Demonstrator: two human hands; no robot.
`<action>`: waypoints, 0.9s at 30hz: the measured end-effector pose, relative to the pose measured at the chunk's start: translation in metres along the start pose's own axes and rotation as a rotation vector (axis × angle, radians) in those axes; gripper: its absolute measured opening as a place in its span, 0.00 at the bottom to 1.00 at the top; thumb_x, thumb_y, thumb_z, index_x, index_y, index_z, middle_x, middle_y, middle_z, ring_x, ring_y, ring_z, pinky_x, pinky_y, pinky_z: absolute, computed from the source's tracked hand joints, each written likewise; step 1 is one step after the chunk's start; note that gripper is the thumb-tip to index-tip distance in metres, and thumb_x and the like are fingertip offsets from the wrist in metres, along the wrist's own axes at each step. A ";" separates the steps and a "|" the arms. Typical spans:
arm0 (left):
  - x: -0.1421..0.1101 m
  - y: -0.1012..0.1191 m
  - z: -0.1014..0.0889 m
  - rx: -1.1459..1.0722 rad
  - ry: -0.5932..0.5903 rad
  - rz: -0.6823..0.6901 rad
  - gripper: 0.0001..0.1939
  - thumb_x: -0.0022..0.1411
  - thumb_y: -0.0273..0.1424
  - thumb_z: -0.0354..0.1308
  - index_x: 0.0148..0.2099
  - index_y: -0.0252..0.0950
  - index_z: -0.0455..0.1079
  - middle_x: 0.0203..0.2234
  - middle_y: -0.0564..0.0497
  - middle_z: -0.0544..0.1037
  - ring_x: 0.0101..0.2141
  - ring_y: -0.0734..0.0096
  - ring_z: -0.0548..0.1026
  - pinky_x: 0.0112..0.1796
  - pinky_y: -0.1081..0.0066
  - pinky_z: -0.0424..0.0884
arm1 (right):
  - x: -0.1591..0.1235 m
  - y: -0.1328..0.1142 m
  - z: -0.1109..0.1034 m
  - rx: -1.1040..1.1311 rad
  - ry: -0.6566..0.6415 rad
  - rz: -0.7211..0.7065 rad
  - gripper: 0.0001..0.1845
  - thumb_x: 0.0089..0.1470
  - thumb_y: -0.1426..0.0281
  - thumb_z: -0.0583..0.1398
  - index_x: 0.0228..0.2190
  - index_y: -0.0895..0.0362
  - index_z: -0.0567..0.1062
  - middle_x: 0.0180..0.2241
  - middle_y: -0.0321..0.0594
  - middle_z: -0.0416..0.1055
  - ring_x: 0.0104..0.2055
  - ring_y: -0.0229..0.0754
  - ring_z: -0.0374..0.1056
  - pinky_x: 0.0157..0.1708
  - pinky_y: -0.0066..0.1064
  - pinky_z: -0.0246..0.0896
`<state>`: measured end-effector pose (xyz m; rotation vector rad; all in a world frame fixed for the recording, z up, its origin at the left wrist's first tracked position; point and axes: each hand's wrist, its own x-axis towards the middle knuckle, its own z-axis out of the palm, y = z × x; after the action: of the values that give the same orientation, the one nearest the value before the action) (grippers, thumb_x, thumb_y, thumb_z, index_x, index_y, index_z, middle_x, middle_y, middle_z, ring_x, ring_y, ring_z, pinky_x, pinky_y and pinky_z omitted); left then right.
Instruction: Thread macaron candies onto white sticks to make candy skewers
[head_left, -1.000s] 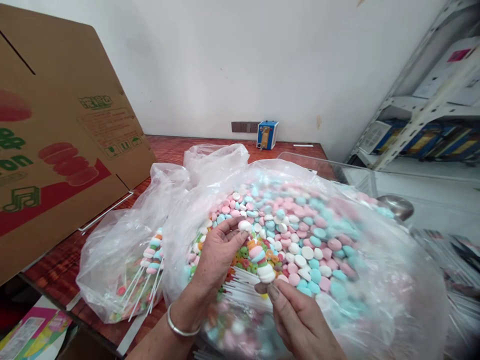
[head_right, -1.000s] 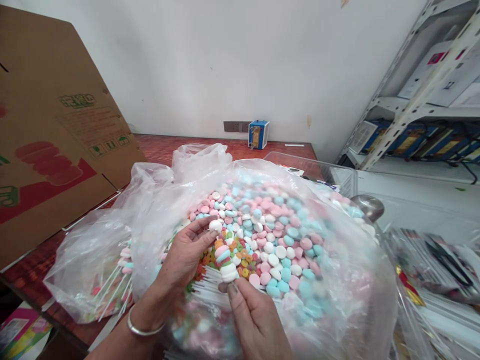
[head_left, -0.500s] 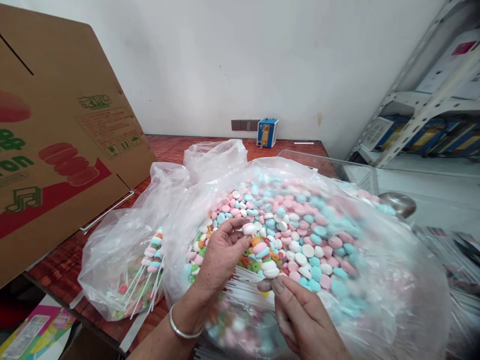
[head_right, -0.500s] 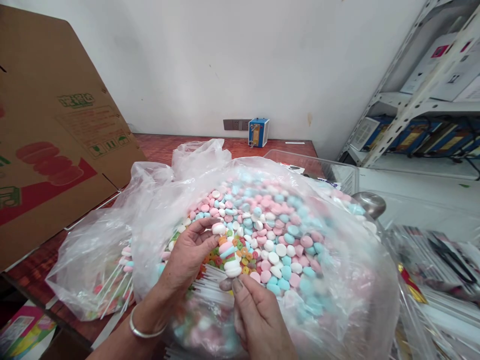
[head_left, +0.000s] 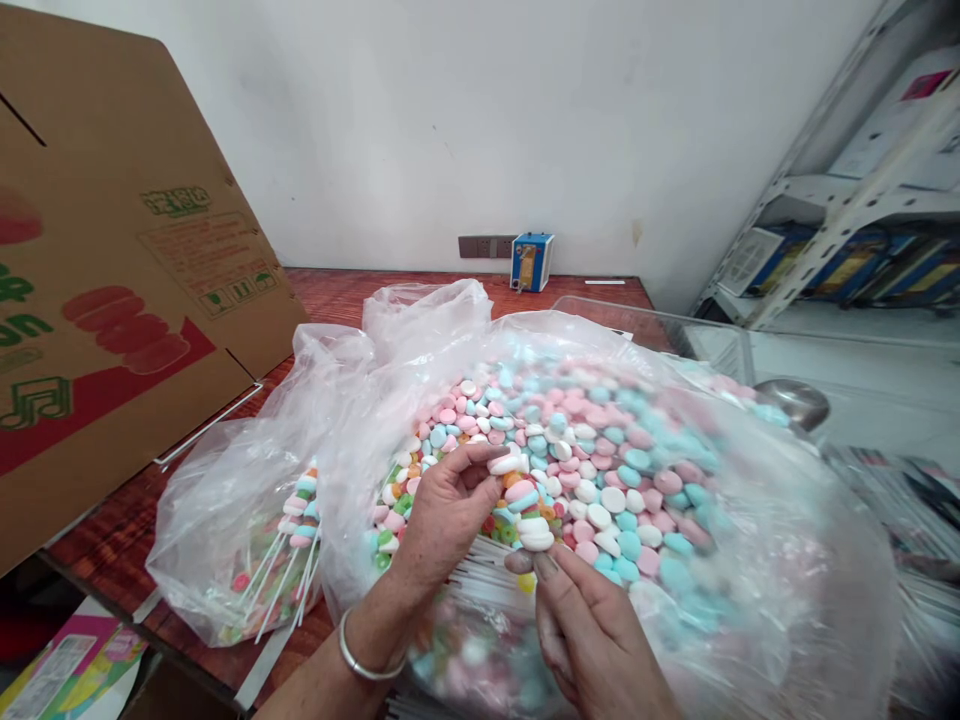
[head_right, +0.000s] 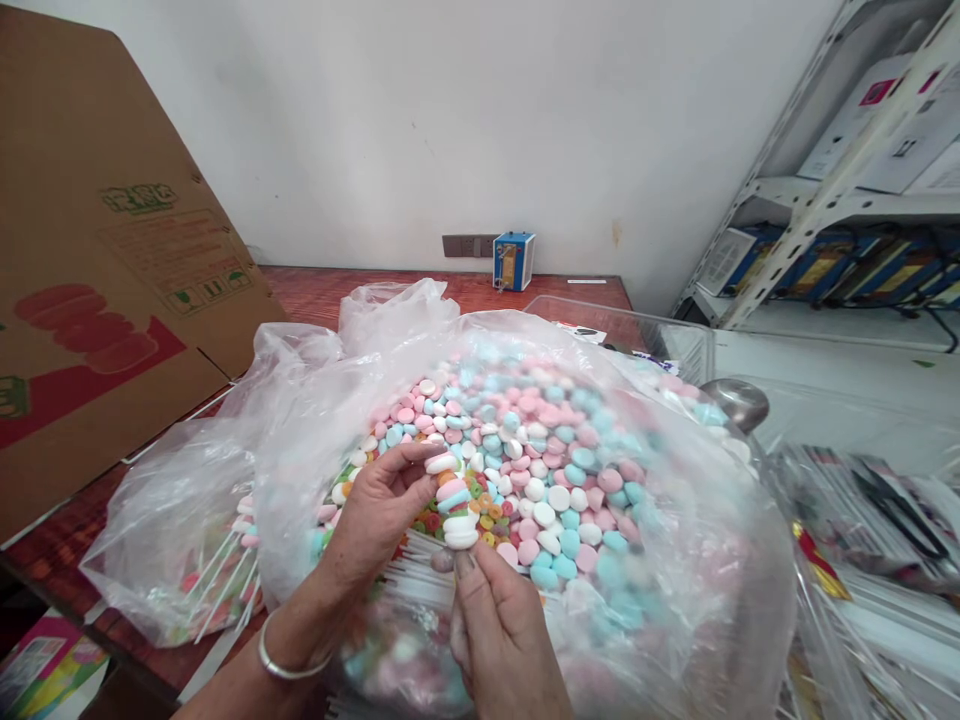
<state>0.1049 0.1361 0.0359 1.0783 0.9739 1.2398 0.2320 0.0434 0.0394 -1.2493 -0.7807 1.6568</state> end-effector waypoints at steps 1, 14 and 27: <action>0.000 0.000 0.000 0.013 -0.010 0.010 0.11 0.54 0.29 0.68 0.42 0.36 0.78 0.38 0.49 0.83 0.39 0.69 0.79 0.41 0.72 0.76 | 0.000 0.000 0.000 0.001 0.002 0.001 0.28 0.55 0.43 0.60 0.37 0.57 0.72 0.14 0.21 0.44 0.16 0.28 0.36 0.14 0.23 0.30; -0.007 0.013 0.018 -0.376 0.064 -0.064 0.11 0.63 0.38 0.61 0.36 0.36 0.69 0.29 0.54 0.73 0.29 0.73 0.76 0.33 0.73 0.72 | 0.016 0.030 0.005 -0.695 0.230 -0.583 0.19 0.68 0.60 0.48 0.29 0.54 0.69 0.23 0.35 0.69 0.25 0.39 0.66 0.27 0.27 0.56; -0.031 0.006 0.043 -0.434 0.102 -0.077 0.13 0.71 0.42 0.51 0.39 0.37 0.65 0.26 0.57 0.64 0.22 0.82 0.63 0.28 0.78 0.66 | 0.022 0.025 0.004 -1.534 0.544 -1.126 0.17 0.65 0.75 0.47 0.46 0.66 0.73 0.14 0.34 0.66 0.13 0.39 0.62 0.17 0.31 0.48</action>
<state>0.1422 0.1017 0.0515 0.6386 0.7655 1.3729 0.2190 0.0534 0.0106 -1.5058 -1.9656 -0.4363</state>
